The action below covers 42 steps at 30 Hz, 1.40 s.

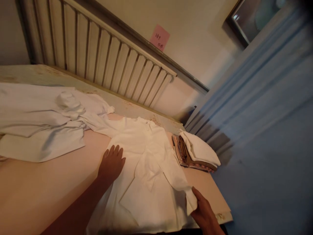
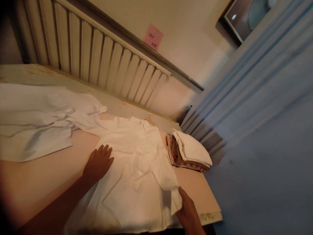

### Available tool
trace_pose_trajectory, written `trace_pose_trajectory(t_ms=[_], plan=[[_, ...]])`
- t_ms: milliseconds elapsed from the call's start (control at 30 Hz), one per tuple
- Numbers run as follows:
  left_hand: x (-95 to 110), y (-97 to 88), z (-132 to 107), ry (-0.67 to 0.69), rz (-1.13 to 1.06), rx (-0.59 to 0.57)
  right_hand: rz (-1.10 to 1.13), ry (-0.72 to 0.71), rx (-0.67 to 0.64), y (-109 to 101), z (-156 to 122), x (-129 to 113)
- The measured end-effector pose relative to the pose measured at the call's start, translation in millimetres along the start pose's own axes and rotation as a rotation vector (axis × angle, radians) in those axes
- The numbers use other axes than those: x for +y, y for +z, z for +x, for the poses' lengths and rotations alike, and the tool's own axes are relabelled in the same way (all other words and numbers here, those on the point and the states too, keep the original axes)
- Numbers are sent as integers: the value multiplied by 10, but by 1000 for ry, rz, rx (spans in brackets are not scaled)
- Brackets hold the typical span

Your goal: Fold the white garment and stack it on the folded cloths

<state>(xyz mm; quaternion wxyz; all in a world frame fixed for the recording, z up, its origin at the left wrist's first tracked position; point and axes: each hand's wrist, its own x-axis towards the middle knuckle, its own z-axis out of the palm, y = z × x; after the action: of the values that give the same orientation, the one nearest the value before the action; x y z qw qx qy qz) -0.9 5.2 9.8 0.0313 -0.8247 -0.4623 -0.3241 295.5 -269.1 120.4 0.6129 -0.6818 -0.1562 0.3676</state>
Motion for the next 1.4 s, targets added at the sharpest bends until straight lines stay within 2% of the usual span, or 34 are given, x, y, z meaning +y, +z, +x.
trace_pose_trajectory(t_ms=[100,300,433,567,833,1033,1233,1333,1400], plan=[[-12,0,1,14,40,-3,-17,104,-65,-14,-60,64],[-13,-10,9,30,98,-5,-62,42,-269,-97,-99,-52],[-14,-5,11,15,46,0,-2,15,-297,-68,-128,-152],[-21,3,10,11,0,9,-1,6,-312,71,-183,-263],[-12,7,8,8,11,1,61,-134,-414,534,-209,-735],[-8,26,0,-6,0,9,116,-239,-466,1122,-184,-1190],[19,1,-5,-7,66,-17,281,-255,-525,1674,-348,-1621],[30,-4,-9,-13,66,-22,363,-262,-527,1787,-418,-1680],[36,-3,-14,-16,49,-15,394,-244,-526,1805,-460,-1593]])
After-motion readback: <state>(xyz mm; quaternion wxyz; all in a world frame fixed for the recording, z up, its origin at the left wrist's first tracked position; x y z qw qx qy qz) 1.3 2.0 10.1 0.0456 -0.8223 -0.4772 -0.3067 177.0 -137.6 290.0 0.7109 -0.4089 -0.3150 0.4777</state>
